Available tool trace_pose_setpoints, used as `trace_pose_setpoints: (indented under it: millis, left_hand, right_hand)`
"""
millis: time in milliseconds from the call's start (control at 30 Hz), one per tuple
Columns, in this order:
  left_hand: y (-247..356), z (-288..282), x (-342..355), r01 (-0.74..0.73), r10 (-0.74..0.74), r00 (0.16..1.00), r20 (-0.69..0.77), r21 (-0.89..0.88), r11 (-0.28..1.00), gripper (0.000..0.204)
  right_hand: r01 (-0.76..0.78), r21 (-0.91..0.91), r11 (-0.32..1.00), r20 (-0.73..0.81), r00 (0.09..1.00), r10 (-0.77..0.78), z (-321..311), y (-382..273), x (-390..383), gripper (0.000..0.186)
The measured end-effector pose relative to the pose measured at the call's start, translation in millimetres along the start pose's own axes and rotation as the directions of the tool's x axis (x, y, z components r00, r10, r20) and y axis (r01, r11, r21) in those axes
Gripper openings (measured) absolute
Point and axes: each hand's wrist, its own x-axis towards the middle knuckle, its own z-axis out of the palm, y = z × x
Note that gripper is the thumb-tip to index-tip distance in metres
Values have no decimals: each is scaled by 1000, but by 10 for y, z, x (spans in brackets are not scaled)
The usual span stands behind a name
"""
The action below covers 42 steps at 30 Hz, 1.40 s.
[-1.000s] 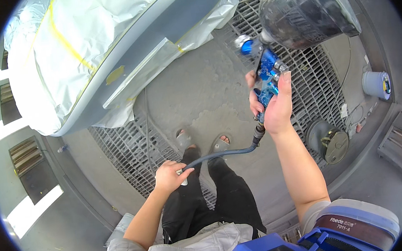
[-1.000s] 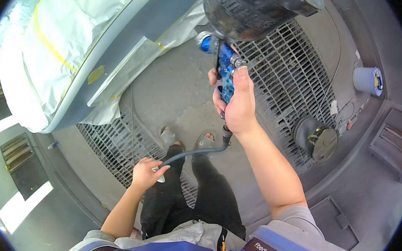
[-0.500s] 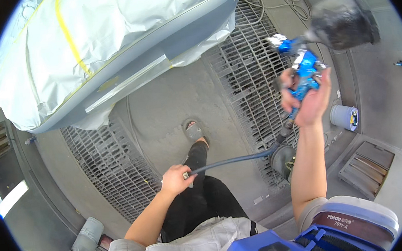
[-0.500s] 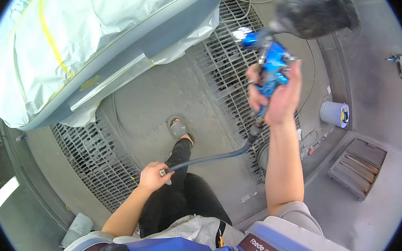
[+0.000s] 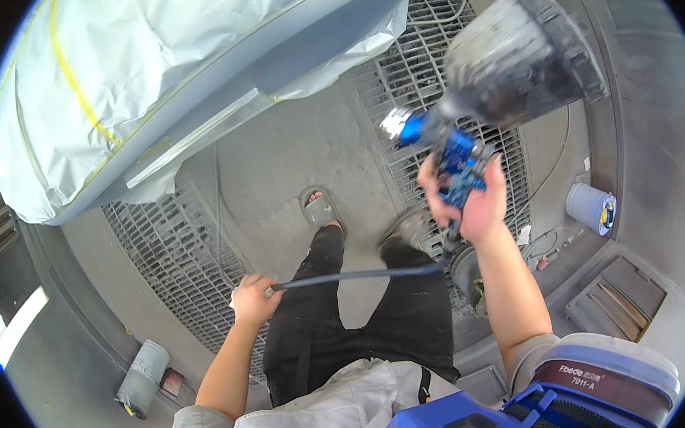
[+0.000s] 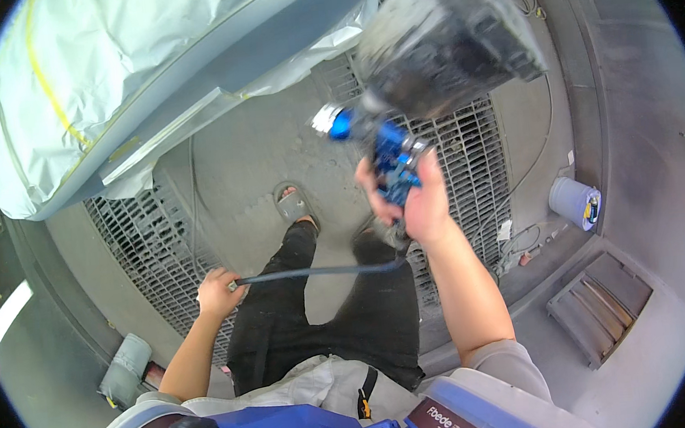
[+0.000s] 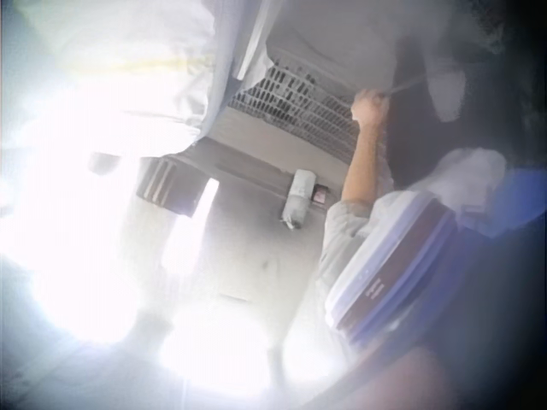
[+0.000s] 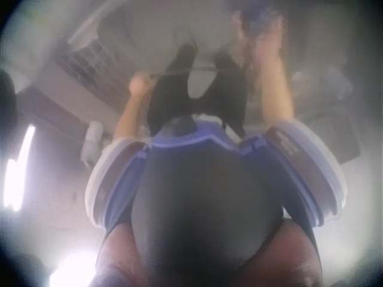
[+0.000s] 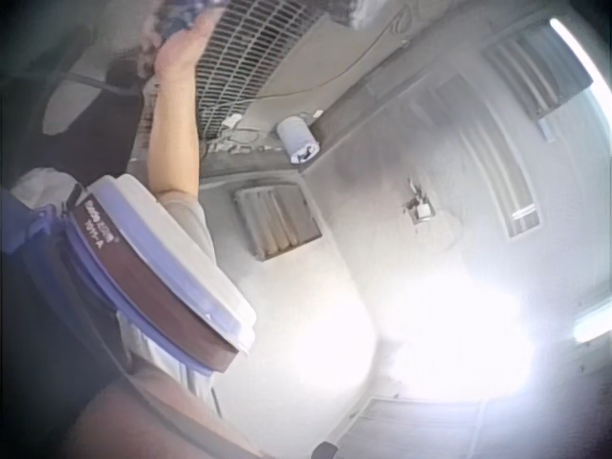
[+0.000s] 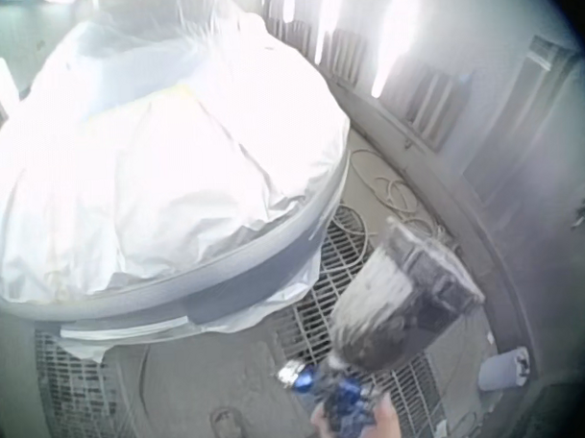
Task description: The person uses a spray gun to apply paint to a car part that is masked with plastic and tape. They move around the part to cover different areas and occasionally wipe the surface with a cloth.
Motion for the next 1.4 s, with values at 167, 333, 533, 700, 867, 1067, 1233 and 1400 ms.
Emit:
trace_pose_setpoints:
  millis: [167, 333, 533, 700, 867, 1067, 1233, 1400]
  left_hand:
    - [635, 335, 25, 49, -59, 990, -125, -86, 995, 25]
    - [852, 750, -430, 420, -432, 891, -141, -107, 901, 23]
    - [1427, 1353, -1111, 426, -438, 894, -95, -126, 896, 23]
    - [1878, 1862, -1239, 639, -689, 724, -31, -345, 687, 25]
    - [1935, 2034, -1332, 624, -676, 735, -50, -342, 703, 27]
    - [1799, 2227, -1431, 575, -659, 745, -105, -398, 714, 27]
    - [1359, 2393, -1505, 627, -797, 589, -131, -548, 554, 28]
    - [1022, 2190, -1707, 662, -782, 610, -126, -462, 591, 26]
  right_hand:
    - [313, -127, 941, -340, 878, -337, -652, -70, 263, 90]
    - [177, 31, 984, -208, 964, -167, -478, 272, 229, 86]
    - [-89, -37, 995, 340, 935, 96, -620, 185, 203, 98]
    - [226, -127, 966, 153, 966, -206, -500, 298, 346, 77]
    - [-97, -80, 992, 450, 885, 123, -515, 587, 617, 82]
    - [50, -214, 975, 37, 998, -43, -724, 819, 736, 82]
    - [153, -213, 965, -230, 952, -201, -526, 1295, 667, 73]
    - [7, -102, 995, 137, 991, 7, -496, 1726, 774, 86]
